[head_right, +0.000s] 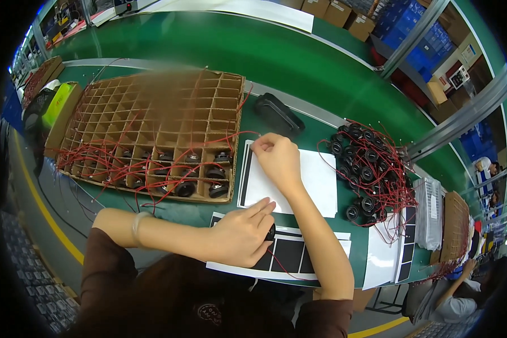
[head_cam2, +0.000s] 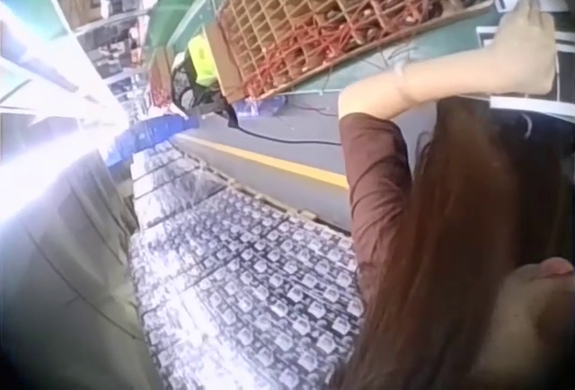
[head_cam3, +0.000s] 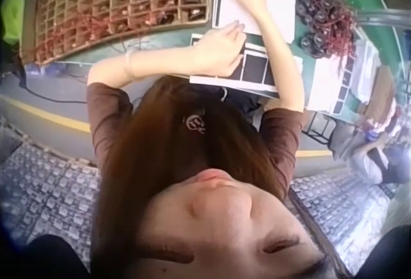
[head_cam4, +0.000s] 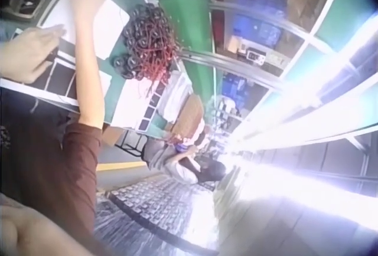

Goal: Manually assemble wires and plastic components onto small audio speakers at a factory assembly line.

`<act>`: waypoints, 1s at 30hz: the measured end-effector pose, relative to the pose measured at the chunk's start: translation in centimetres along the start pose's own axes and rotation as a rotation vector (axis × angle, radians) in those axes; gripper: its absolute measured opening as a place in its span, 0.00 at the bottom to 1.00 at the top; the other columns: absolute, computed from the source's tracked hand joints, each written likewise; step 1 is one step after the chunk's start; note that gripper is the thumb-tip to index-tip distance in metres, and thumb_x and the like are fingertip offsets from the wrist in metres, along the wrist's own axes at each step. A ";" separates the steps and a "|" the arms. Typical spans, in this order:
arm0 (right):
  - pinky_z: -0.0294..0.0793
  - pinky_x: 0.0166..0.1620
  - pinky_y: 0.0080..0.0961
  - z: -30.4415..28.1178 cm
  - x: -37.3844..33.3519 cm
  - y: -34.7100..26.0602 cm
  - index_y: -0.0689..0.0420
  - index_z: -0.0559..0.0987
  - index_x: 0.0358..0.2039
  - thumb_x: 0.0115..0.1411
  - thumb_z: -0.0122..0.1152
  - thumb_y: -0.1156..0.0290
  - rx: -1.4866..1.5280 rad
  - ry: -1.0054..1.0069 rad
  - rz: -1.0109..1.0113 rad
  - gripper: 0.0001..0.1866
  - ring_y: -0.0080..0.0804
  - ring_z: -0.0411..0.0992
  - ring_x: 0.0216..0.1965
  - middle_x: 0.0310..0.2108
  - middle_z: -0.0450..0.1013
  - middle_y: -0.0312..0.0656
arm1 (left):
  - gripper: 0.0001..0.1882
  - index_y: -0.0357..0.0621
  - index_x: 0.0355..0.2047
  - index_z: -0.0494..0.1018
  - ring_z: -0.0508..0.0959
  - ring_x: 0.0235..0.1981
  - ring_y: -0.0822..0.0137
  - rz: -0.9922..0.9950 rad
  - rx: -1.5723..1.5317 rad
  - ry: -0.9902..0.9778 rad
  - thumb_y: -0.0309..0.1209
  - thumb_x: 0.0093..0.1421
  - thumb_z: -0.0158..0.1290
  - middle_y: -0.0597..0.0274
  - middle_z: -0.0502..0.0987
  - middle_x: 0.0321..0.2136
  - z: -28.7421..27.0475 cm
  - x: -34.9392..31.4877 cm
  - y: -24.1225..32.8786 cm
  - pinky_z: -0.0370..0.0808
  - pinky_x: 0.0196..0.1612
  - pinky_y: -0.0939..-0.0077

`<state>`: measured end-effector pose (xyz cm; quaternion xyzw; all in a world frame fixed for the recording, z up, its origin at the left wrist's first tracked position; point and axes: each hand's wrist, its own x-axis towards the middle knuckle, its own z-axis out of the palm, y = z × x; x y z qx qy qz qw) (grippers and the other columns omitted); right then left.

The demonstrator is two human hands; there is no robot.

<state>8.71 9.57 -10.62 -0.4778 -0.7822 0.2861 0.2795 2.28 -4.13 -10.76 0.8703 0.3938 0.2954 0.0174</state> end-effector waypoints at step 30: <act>0.63 0.23 0.17 0.6 0.1 1.3 0.61 0.72 0.23 0.43 0.55 0.69 -0.123 0.021 -0.102 0.09 0.20 0.63 0.17 0.17 0.68 0.37 | 0.17 0.25 0.27 0.62 0.59 0.47 0.46 -0.015 -0.051 -0.156 0.31 0.43 0.48 0.33 0.62 0.38 -0.2 -0.5 -0.5 0.60 0.48 0.70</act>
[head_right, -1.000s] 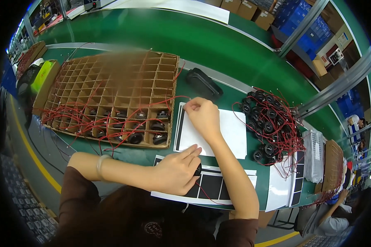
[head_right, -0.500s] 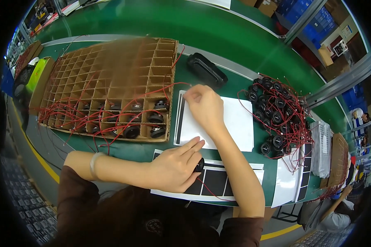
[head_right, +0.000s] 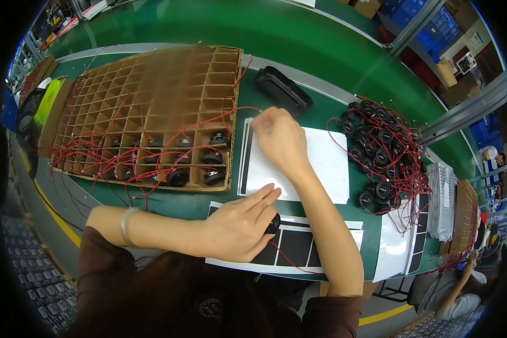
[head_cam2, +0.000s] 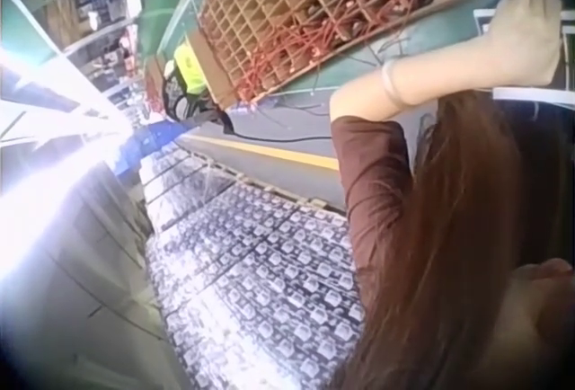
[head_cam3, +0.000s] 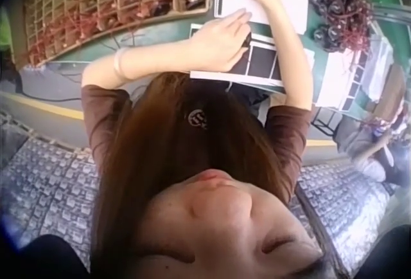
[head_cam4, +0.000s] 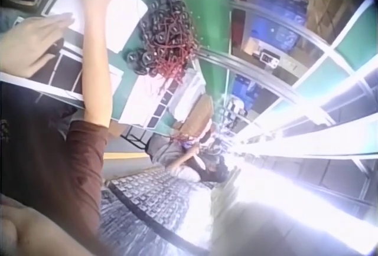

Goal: Manually assemble wires and plastic components onto small audio speakers at a factory assembly line.

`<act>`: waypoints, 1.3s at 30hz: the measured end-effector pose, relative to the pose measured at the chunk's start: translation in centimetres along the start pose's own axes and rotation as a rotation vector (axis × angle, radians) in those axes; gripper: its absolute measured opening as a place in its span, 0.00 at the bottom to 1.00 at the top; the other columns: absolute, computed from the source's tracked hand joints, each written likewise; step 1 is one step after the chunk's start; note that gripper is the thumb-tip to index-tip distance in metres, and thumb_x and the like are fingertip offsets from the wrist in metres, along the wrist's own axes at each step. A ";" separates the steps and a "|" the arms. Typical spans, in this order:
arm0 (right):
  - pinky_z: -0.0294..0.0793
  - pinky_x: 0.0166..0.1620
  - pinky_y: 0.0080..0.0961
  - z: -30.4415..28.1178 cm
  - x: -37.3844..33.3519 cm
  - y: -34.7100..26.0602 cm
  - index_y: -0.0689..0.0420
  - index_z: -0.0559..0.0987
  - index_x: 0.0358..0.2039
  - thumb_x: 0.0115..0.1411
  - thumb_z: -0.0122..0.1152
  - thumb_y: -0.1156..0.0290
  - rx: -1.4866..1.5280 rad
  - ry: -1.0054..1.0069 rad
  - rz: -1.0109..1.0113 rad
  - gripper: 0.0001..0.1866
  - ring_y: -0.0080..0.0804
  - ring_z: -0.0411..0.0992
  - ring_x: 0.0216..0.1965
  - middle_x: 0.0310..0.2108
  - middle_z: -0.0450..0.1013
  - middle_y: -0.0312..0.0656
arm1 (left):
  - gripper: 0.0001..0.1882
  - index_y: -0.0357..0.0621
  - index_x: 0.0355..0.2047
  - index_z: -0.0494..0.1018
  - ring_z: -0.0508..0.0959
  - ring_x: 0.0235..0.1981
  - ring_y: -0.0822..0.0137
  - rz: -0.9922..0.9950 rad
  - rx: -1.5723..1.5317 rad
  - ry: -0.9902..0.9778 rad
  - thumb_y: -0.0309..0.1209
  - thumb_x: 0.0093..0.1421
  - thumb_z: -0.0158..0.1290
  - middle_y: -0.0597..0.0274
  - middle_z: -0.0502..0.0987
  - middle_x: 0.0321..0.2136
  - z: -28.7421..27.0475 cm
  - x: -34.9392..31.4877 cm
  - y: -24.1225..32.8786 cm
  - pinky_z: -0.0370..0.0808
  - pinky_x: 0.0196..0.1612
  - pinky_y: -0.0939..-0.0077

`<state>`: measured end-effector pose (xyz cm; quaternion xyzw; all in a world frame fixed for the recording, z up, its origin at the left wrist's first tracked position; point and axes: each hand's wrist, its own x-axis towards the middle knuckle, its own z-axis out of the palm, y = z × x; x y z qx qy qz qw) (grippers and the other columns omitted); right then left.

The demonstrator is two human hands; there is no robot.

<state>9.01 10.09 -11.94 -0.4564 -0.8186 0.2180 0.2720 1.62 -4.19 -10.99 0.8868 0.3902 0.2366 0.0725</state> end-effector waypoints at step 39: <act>0.64 0.38 0.21 -12.5 -5.4 -4.8 0.59 0.61 0.27 0.52 0.41 0.73 0.654 -0.011 -0.283 0.03 0.30 0.62 0.40 0.35 0.62 0.44 | 0.16 0.23 0.28 0.62 0.59 0.46 0.41 -0.061 -0.020 0.004 0.28 0.44 0.47 0.30 0.61 0.39 0.1 -0.2 0.4 0.58 0.49 0.66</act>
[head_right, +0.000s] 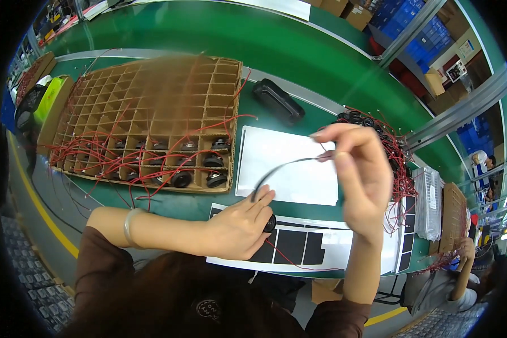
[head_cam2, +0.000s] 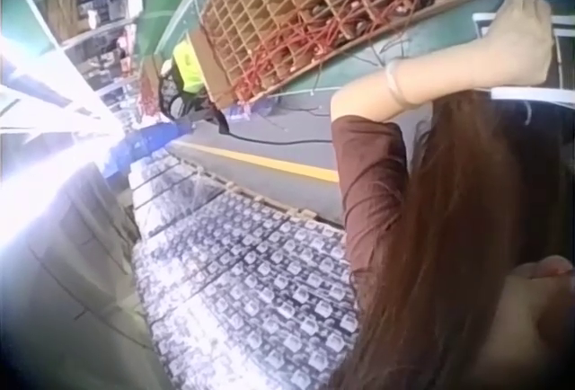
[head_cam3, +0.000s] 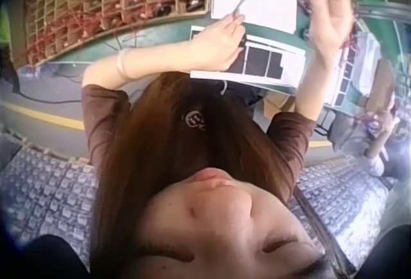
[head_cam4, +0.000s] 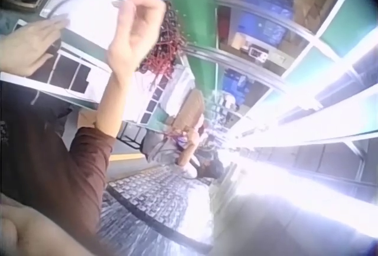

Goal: Manually assemble wires and plastic components onto small audio speakers at a factory assembly line.

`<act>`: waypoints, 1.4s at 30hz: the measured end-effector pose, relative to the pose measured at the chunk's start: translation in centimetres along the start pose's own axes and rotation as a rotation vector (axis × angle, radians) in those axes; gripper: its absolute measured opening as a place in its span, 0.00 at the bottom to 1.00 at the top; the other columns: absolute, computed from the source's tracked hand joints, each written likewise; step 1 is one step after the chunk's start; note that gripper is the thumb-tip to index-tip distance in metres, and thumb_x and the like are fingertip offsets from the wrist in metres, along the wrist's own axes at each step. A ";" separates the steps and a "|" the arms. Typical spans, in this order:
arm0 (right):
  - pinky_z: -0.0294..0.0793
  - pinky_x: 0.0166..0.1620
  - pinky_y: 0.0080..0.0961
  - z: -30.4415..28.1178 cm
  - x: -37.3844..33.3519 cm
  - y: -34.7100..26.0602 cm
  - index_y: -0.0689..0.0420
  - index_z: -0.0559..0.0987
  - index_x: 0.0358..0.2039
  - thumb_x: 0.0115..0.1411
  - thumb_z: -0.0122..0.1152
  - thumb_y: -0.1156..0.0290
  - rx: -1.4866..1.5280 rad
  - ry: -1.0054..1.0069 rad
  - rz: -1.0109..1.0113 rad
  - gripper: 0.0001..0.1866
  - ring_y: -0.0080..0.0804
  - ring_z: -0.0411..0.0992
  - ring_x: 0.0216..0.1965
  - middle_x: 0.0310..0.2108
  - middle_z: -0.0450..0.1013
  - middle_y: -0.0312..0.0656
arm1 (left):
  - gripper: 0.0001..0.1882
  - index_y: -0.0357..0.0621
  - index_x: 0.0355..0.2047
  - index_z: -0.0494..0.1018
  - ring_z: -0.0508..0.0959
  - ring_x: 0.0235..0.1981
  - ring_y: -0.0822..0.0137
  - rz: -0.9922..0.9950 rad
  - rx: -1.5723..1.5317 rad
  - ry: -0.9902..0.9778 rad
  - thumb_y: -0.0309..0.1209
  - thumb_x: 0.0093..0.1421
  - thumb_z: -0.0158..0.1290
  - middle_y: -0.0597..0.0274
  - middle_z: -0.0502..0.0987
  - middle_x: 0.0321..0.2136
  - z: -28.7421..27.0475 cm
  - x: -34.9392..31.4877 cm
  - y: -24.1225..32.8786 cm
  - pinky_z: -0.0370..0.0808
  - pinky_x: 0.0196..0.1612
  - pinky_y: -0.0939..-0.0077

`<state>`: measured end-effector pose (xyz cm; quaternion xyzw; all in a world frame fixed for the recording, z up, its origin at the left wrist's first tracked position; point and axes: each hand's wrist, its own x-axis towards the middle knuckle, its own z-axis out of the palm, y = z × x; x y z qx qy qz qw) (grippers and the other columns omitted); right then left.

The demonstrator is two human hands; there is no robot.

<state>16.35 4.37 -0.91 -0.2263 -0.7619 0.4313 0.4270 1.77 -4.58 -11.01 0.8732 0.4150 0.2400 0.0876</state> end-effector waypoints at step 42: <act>0.62 0.37 0.20 -1.9 -8.7 -1.2 0.61 0.64 0.25 0.51 0.47 0.74 0.387 0.147 0.415 0.05 0.24 0.64 0.30 0.24 0.66 0.41 | 0.16 0.36 0.32 0.67 0.66 0.34 0.64 0.223 -0.888 0.155 0.24 0.39 0.53 0.49 0.64 0.43 -5.3 4.4 2.9 0.66 0.31 0.80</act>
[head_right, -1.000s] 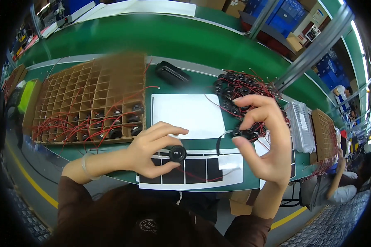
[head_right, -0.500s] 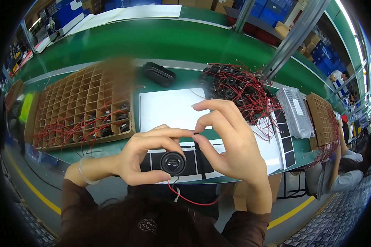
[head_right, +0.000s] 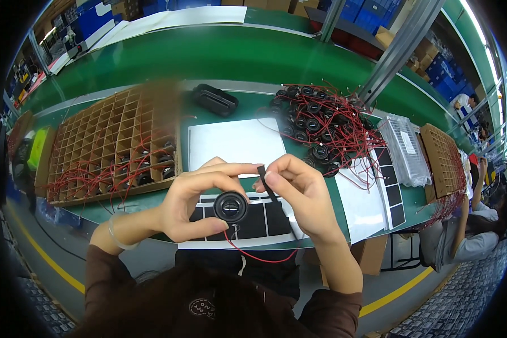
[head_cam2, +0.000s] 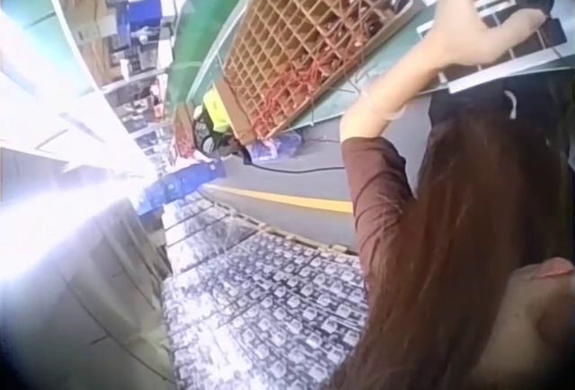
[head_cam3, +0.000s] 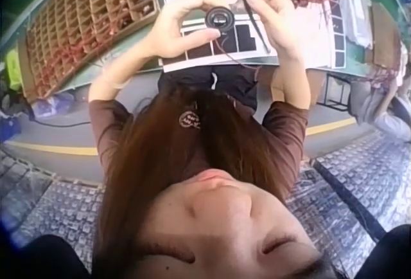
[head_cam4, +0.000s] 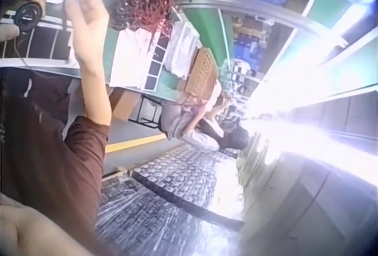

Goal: Manually assemble wires and plastic components onto small audio speakers at a factory assembly line.

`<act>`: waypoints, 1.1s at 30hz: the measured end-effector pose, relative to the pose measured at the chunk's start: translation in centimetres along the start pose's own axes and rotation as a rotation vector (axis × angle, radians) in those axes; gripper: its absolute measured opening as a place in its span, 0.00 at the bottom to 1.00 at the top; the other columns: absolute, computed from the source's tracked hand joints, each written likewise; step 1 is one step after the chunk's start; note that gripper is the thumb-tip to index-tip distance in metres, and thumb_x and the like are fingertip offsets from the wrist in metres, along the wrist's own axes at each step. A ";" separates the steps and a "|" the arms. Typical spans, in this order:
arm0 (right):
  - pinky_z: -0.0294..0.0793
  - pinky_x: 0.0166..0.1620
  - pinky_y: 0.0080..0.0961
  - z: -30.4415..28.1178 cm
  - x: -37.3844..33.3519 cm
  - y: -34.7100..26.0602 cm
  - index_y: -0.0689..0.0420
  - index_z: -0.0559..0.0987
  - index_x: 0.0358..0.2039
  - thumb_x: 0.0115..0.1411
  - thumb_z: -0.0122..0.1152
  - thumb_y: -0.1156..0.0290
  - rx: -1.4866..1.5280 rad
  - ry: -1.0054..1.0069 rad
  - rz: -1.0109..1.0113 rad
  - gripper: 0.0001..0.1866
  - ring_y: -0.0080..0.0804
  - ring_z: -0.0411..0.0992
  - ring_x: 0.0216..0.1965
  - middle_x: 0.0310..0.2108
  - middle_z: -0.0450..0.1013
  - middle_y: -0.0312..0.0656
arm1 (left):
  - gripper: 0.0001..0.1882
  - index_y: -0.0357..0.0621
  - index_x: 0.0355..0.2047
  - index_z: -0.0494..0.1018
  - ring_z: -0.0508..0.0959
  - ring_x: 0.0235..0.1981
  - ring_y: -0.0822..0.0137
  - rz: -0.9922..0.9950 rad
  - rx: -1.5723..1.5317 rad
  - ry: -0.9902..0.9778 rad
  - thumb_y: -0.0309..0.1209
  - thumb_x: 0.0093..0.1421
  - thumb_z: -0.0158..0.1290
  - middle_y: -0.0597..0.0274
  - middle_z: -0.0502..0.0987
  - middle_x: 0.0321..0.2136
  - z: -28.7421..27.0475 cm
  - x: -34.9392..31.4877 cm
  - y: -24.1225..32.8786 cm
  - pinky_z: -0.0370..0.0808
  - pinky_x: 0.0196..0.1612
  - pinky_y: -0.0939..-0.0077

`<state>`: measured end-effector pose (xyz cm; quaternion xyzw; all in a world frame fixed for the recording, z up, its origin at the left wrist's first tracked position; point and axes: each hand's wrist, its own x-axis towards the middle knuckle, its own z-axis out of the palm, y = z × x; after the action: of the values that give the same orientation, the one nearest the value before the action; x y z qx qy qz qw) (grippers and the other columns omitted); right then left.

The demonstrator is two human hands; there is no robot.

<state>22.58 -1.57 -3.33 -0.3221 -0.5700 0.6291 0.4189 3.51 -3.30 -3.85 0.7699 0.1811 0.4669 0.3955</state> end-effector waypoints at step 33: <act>0.60 0.32 0.13 1.6 0.1 -1.2 0.62 0.66 0.22 0.46 0.53 0.77 -0.441 0.064 -0.321 0.05 0.18 0.61 0.25 0.21 0.63 0.35 | 0.18 0.34 0.41 0.57 0.70 0.25 0.74 -0.563 -0.538 0.115 0.23 0.50 0.47 0.56 0.69 0.29 -0.3 1.5 1.1 0.69 0.26 0.84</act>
<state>21.28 -2.19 -1.88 -0.3309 -0.7235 0.4047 0.4509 3.93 -2.82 -2.07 0.5316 0.2783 0.4131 0.6851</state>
